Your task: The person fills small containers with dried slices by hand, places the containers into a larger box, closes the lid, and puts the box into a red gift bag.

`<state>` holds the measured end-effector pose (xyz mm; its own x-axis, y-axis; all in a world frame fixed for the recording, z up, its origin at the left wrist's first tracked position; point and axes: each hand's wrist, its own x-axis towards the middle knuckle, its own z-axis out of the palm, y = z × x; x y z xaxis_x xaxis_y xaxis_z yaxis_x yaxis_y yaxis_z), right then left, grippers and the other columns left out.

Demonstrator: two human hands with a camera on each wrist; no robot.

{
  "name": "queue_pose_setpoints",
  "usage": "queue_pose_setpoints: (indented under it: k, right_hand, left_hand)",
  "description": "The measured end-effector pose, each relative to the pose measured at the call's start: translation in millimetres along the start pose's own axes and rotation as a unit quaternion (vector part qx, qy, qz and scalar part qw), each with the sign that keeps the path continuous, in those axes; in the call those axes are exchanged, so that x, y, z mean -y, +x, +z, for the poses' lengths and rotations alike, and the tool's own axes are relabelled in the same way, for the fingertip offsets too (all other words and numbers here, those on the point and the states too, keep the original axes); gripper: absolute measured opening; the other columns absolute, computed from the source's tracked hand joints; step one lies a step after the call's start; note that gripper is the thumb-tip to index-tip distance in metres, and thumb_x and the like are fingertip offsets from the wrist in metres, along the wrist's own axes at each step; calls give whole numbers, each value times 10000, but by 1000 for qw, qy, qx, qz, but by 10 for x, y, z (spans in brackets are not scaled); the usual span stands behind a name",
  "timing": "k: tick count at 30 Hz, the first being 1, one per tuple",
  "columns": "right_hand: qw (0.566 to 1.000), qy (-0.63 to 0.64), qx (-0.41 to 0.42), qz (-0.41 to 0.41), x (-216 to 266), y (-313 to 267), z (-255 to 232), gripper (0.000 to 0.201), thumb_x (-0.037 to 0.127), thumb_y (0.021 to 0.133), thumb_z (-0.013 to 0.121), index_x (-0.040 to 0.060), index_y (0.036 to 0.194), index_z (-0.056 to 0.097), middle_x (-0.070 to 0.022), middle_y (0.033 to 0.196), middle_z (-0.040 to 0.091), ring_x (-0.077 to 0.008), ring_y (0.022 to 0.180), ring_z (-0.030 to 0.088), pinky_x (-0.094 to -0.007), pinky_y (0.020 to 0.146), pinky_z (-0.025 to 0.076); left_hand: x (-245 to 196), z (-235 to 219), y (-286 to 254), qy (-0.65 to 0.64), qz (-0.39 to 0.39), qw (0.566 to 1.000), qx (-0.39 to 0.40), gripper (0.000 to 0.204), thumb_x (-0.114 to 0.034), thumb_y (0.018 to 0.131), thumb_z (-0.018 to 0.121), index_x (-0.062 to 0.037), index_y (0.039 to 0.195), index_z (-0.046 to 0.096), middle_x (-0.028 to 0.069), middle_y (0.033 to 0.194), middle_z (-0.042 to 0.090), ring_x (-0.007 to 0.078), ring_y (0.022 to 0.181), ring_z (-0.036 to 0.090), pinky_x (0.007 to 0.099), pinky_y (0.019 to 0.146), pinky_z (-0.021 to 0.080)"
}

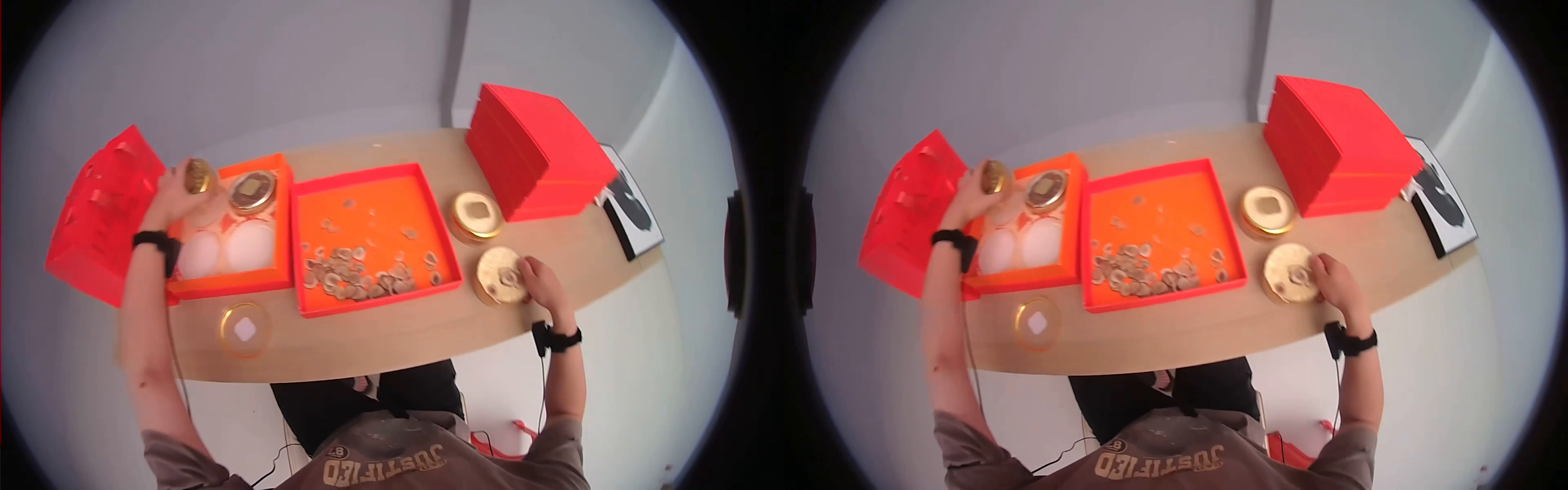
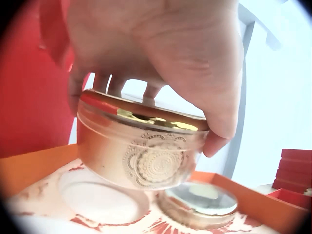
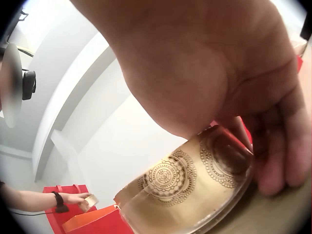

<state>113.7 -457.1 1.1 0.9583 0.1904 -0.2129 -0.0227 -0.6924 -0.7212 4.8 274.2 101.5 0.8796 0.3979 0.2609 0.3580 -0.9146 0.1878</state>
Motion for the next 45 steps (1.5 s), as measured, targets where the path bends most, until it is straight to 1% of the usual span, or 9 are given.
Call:
queue_pose_setpoints:
  k: [3,16,18,22,24,26,30,36,45]
  right_hand:
    - [999,20,22,38,281,-98,-26,494,397,1070,425,-35,1180,636,-135,778,673,-212,508,648,-329,486,547]
    - [996,-25,36,78,464,-35,-97,533,423,1066,436,-55,1210,622,-128,880,693,-205,613,668,-336,554,573]
    - [994,-82,-52,-51,337,-28,-117,461,372,1068,492,-49,1189,636,-113,896,693,-188,716,670,-321,667,547]
    - [988,0,-78,-135,584,-399,43,335,271,1050,569,-29,1173,653,-106,914,690,-166,799,650,-312,740,514]
    - [978,82,13,-189,742,-663,261,234,183,1019,623,3,1161,669,-95,941,679,-145,819,635,-295,729,510]
    - [960,6,94,-262,950,-871,435,224,154,984,666,20,1163,675,-82,914,645,-158,785,627,-293,725,514]
    - [931,-1,208,-298,1040,-1028,842,409,203,895,763,41,1250,642,-91,918,598,-235,833,643,-354,774,545]
    - [880,-39,152,-448,942,-1056,1306,717,354,809,836,-9,1365,566,-182,1278,573,-362,1208,538,-428,1021,453]
    - [879,-64,154,-447,1049,-1111,1527,891,444,750,863,-12,1424,503,-193,1482,457,-380,1376,417,-483,1137,321]
  left_hand:
    - [-422,-327,-301,-54,55,996,34,1049,-351,672,826,-80,1566,346,227,1432,460,400,1366,427,453,1143,393]
    - [-1769,-792,-1580,-103,321,926,173,1047,-324,606,879,-111,1519,413,199,1395,445,416,1312,452,465,1082,439]
    - [-1949,-744,-1777,-109,353,911,183,1046,-306,584,887,-120,1508,434,194,1390,441,416,1310,454,473,1090,432]
    - [-2246,-474,-2174,-103,417,874,228,1015,-388,600,875,-137,1492,460,208,1360,452,426,1265,475,497,1038,448]
    - [-2337,-256,-2308,-98,442,859,239,1003,-421,611,863,-144,1490,468,215,1355,456,426,1252,480,500,1017,453]
    - [-2428,-92,-2398,-69,466,848,245,977,-466,632,837,-136,1481,483,225,1341,467,408,1242,486,489,987,453]
    - [-2512,135,-2469,-63,470,848,237,970,-470,638,830,-121,1477,488,225,1336,474,397,1250,484,472,989,449]
    - [-2530,250,-2515,-58,457,856,235,968,-457,633,827,-104,1469,490,216,1321,480,387,1244,489,460,982,458]
    - [-2548,325,-2524,-85,429,875,206,966,-384,620,852,-75,1460,488,198,1292,467,372,1203,489,468,958,486]
